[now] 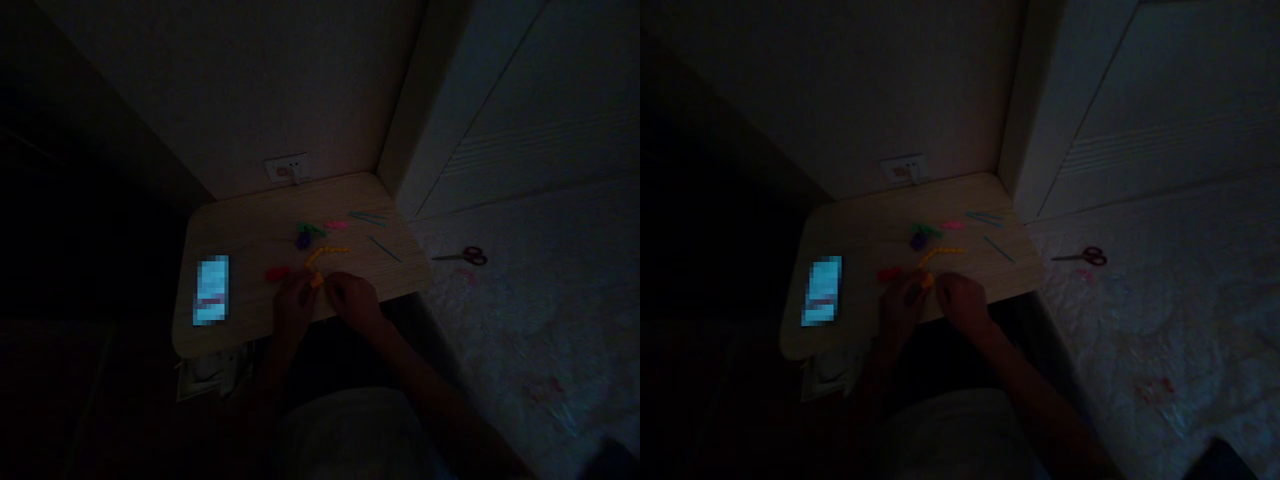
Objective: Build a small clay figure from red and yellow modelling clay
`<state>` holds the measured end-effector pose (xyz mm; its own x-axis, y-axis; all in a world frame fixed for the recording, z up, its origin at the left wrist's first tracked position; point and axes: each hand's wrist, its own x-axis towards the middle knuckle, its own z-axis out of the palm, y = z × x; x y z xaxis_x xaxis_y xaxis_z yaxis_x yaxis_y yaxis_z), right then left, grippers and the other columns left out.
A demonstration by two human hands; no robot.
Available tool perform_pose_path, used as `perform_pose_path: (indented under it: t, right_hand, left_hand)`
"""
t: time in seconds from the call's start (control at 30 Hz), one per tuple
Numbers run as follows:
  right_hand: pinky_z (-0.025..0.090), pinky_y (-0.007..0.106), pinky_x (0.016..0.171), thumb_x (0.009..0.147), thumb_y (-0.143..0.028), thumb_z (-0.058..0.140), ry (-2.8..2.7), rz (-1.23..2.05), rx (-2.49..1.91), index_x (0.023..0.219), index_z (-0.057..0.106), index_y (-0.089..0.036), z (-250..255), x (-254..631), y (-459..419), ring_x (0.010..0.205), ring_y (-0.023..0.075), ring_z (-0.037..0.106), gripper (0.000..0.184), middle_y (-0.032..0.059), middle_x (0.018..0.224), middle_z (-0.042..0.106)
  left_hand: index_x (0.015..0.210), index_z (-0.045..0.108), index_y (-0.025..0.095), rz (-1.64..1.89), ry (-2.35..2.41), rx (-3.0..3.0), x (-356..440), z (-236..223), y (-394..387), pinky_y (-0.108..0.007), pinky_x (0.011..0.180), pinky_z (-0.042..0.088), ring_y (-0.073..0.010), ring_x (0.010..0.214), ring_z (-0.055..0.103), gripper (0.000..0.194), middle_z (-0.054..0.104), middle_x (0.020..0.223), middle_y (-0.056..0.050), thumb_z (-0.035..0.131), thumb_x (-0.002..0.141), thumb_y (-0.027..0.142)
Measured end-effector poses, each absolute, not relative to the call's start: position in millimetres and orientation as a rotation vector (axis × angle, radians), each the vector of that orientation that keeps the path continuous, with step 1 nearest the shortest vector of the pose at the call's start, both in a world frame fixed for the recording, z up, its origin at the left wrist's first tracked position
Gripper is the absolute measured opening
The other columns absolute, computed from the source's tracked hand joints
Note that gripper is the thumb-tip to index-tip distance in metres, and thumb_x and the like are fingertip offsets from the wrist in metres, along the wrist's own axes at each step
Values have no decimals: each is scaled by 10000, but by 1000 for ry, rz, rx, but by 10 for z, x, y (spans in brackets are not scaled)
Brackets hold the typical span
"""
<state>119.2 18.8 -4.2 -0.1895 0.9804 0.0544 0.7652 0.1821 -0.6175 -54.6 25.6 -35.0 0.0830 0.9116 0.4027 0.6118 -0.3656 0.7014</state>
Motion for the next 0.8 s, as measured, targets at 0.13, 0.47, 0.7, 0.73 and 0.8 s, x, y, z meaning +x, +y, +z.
perform_pose_path:
  t: [0.13,0.47,0.7,0.73,0.8]
  right_hand:
    - [493,304,828,983,-238,610,-2010,667,-1643,1083,763,-213,-41,1219,220,953,237,737,184,85,1085,803]
    - [508,328,842,988,-247,517,-1808,651,-1597,1044,762,-186,-71,1396,197,950,251,737,259,102,1045,802]
    - [419,291,653,956,-330,595,-1826,699,-1683,868,784,-207,25,1427,172,692,206,680,242,49,784,773]
    - [405,293,642,960,-365,612,-1843,678,-1706,851,788,-210,32,1431,188,676,204,673,258,47,761,766]
    - [398,297,650,973,-407,630,-1893,637,-1708,833,789,-211,33,1443,231,693,206,674,288,49,762,763]
  left_hand:
    - [1082,734,232,1164,1511,2029,-567,-346,268,-454,997,593,-251,1077,727,157,778,1132,-74,667,940,248]
    - [1242,650,230,1093,1503,2117,-615,-320,236,-456,1022,560,-274,1118,667,381,704,1171,-86,744,873,219]
    - [1333,616,227,933,1497,2182,-641,-272,204,-472,1055,534,-296,1164,610,508,597,1204,-101,771,849,242]
    - [1308,629,223,923,1486,2189,-650,-261,201,-466,1058,531,-288,1153,609,468,583,1195,-100,748,855,214]
    - [1246,652,216,923,1473,2189,-668,-244,201,-452,1058,529,-274,1132,608,394,563,1174,-95,719,860,176]
